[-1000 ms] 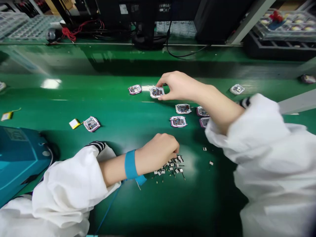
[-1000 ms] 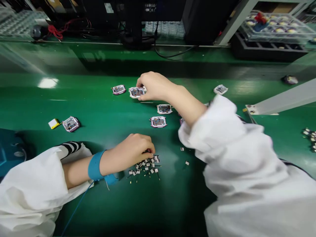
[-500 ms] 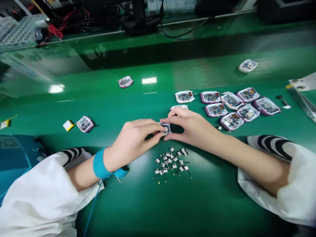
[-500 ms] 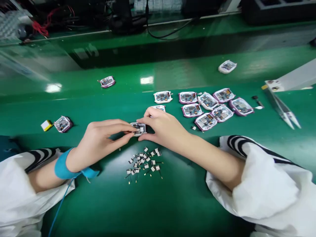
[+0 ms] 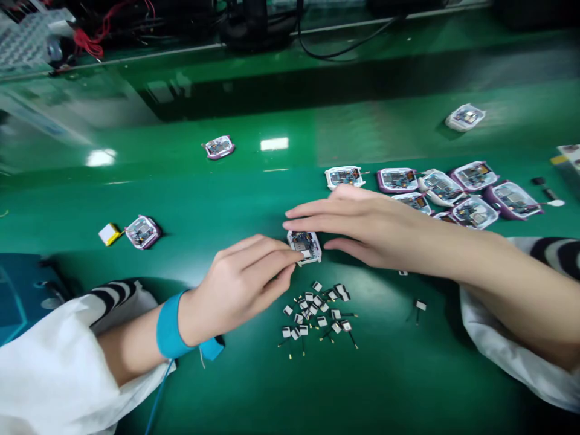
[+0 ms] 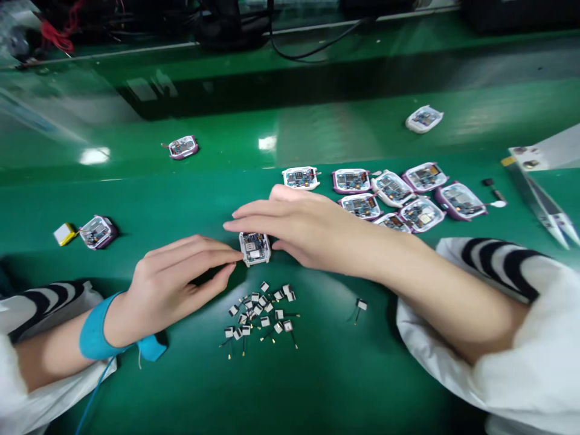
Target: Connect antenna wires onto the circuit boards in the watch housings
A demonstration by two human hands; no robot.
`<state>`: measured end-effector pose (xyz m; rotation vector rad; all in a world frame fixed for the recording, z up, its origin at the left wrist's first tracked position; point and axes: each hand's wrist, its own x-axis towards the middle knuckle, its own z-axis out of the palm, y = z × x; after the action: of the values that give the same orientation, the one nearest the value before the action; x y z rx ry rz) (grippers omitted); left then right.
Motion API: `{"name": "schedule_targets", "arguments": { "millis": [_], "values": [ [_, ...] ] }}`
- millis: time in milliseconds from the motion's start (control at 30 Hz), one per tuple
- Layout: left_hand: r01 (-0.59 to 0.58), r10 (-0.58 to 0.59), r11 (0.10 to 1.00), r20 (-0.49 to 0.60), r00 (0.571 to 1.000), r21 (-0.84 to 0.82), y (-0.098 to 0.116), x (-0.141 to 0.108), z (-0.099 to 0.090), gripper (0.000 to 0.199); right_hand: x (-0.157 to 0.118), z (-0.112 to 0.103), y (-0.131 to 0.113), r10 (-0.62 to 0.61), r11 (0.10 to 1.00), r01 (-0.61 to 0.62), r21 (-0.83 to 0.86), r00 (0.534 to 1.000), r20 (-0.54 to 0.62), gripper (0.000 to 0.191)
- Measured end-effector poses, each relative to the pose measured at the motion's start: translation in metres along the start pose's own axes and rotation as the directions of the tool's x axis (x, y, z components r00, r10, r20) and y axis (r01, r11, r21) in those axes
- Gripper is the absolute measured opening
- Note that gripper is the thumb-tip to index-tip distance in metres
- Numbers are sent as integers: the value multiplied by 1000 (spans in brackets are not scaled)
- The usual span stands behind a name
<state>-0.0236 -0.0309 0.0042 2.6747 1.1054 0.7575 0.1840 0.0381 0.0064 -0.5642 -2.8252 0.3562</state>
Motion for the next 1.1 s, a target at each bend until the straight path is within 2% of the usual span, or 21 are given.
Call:
{"name": "schedule_targets", "arguments": {
  "millis": [33, 100, 200, 267, 367, 467, 567, 667, 900, 1100],
  "values": [
    [28, -28, 1000, -4, 1000, -4, 1, 1, 0, 12, 3, 1, 5, -34, 999, 33, 23, 998, 54, 40],
    [115, -115, 993, -18, 993, -7, 2, 3, -1, 10, 8, 5, 9, -29, 999, 26, 33, 994, 107, 31],
    [267, -267, 963, 0, 964, -32, 1, 6, -3, 8, 13, 11, 4, 65, 997, -63, -41, 997, 49, 28],
    [306, -305, 951, 36, 952, -37, -1, 7, -3, 9, 13, 14, -3, 100, 992, -102, -78, 995, -24, 30],
    [272, -271, 962, 66, 960, -8, -5, 8, 0, 11, 12, 20, -9, 160, 987, -162, -19, 982, -103, 30],
    [176, -180, 982, 63, 982, 62, -8, 7, 3, 11, 10, 27, -9, 254, 967, -250, 45, 956, -148, 37],
    [84, -93, 991, 89, 992, 103, -11, 8, 4, 11, 9, 32, -9, 286, 958, -278, 69, 939, -191, 51],
    [35, -49, 993, 125, 991, 110, -12, 10, 4, 12, 9, 34, -10, 295, 955, -284, 83, 936, -194, 52],
    [24, -40, 984, 87, 995, 179, -12, 10, 9, 11, 10, 35, -11, 293, 956, -288, 57, 935, -201, 47],
    [15, -28, 987, 82, 996, 161, -11, 10, 11, 10, 10, 33, -10, 291, 957, -288, 43, 939, -180, 38]
  ]
}}
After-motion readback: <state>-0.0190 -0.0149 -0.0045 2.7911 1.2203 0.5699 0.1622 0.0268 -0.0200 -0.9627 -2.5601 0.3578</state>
